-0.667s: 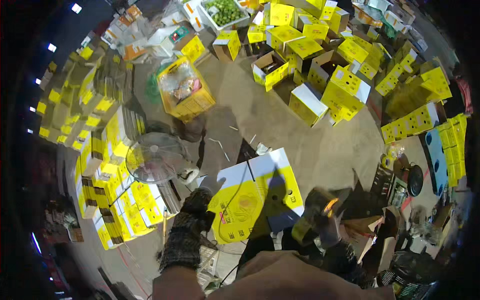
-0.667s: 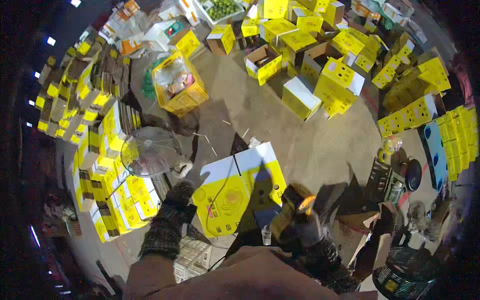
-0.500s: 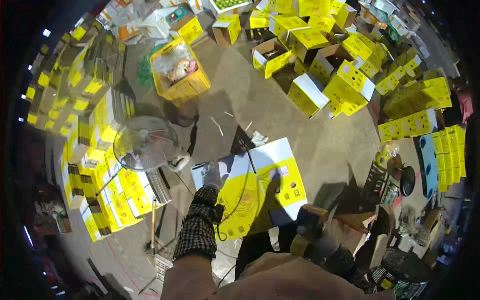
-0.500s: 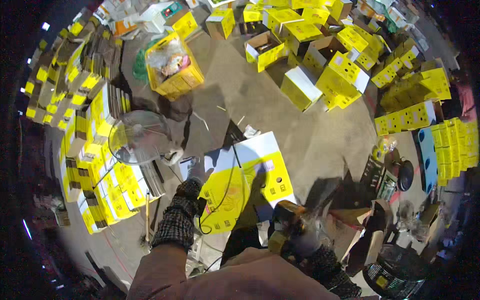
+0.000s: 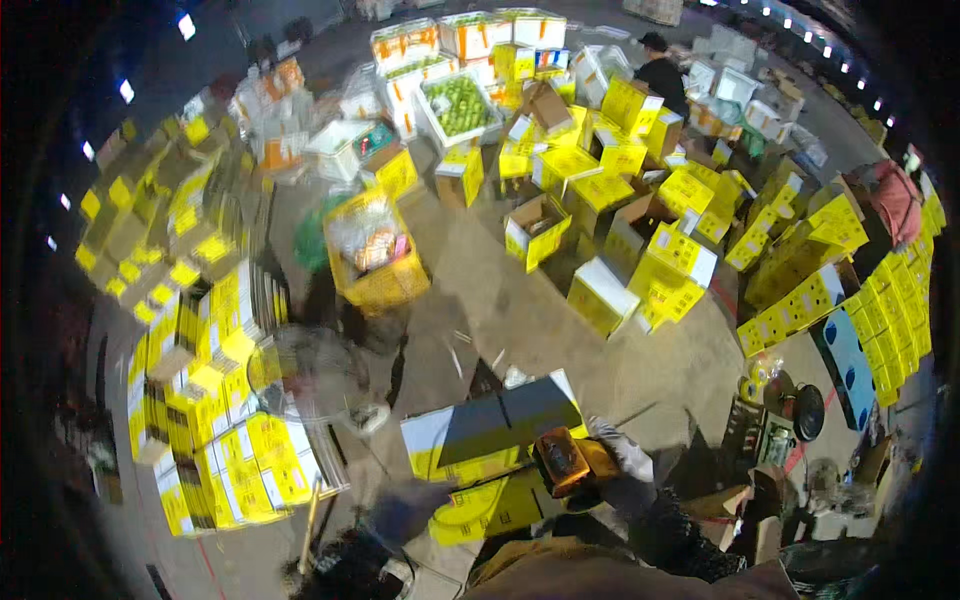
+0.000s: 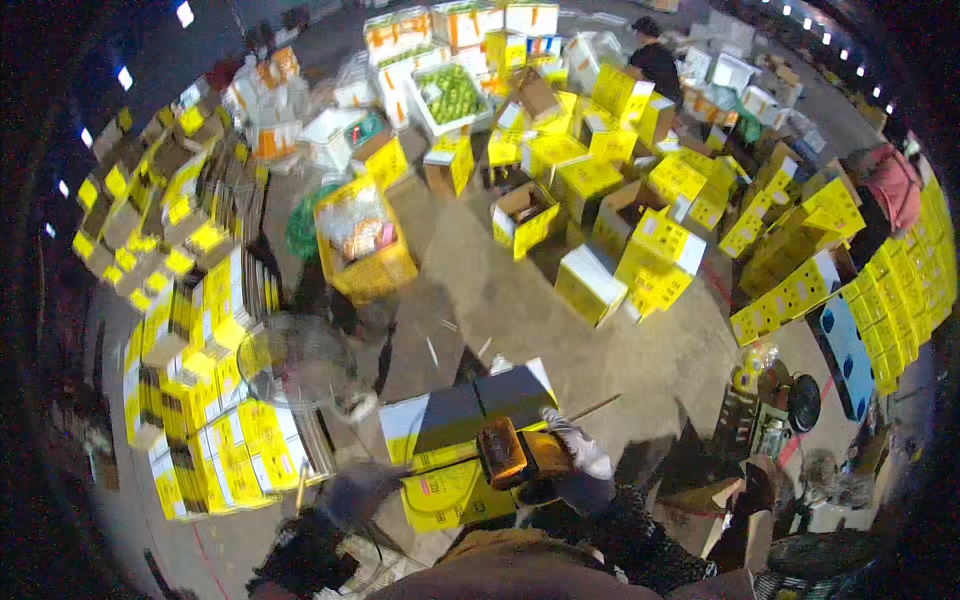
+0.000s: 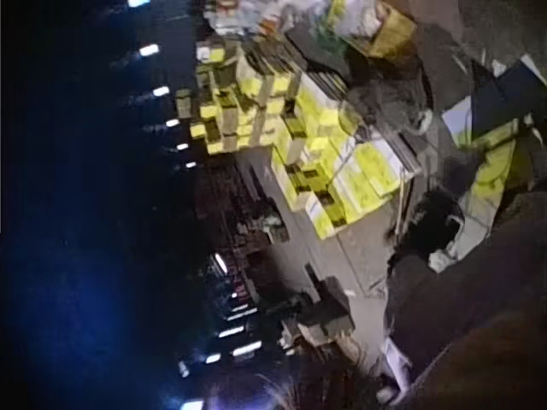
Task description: Assembling and taping yellow cardboard fruit boxes in a warehouse.
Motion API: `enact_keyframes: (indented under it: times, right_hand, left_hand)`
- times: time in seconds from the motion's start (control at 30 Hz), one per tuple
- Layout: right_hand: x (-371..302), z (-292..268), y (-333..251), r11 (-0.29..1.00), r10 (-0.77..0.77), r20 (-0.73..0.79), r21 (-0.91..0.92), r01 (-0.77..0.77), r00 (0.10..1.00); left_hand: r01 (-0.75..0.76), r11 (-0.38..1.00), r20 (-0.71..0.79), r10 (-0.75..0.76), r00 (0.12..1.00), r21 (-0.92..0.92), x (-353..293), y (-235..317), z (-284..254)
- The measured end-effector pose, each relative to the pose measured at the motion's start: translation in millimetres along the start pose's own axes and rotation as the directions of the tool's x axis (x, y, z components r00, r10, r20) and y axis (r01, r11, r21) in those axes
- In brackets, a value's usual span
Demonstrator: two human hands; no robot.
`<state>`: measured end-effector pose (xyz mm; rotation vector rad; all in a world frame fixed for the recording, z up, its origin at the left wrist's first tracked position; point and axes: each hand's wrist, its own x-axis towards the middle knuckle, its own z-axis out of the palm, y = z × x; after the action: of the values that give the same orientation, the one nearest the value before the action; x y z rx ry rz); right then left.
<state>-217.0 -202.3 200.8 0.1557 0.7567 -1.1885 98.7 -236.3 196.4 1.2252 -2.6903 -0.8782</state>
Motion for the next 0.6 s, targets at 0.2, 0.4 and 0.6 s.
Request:
enact_keyframes:
  times: [0.2,0.4,0.6]
  right_hand:
    - [45,-86,0,0.780,-0.094,0.421,-0.532,0.330,0.902]
    - [36,-76,-25,0.171,-0.043,0.631,-0.759,0.628,0.775]
    - [35,-81,-23,0.757,0.435,0.180,-0.603,-0.251,0.882]
  left_hand:
    - [-0.064,0.834,0.265,0.246,0.932,-0.549,7,-73,54]
    - [0.574,0.816,0.020,-0.574,0.818,-0.066,31,-115,22]
    - [0.667,0.725,0.207,-0.635,0.744,-0.173,21,-26,-17]
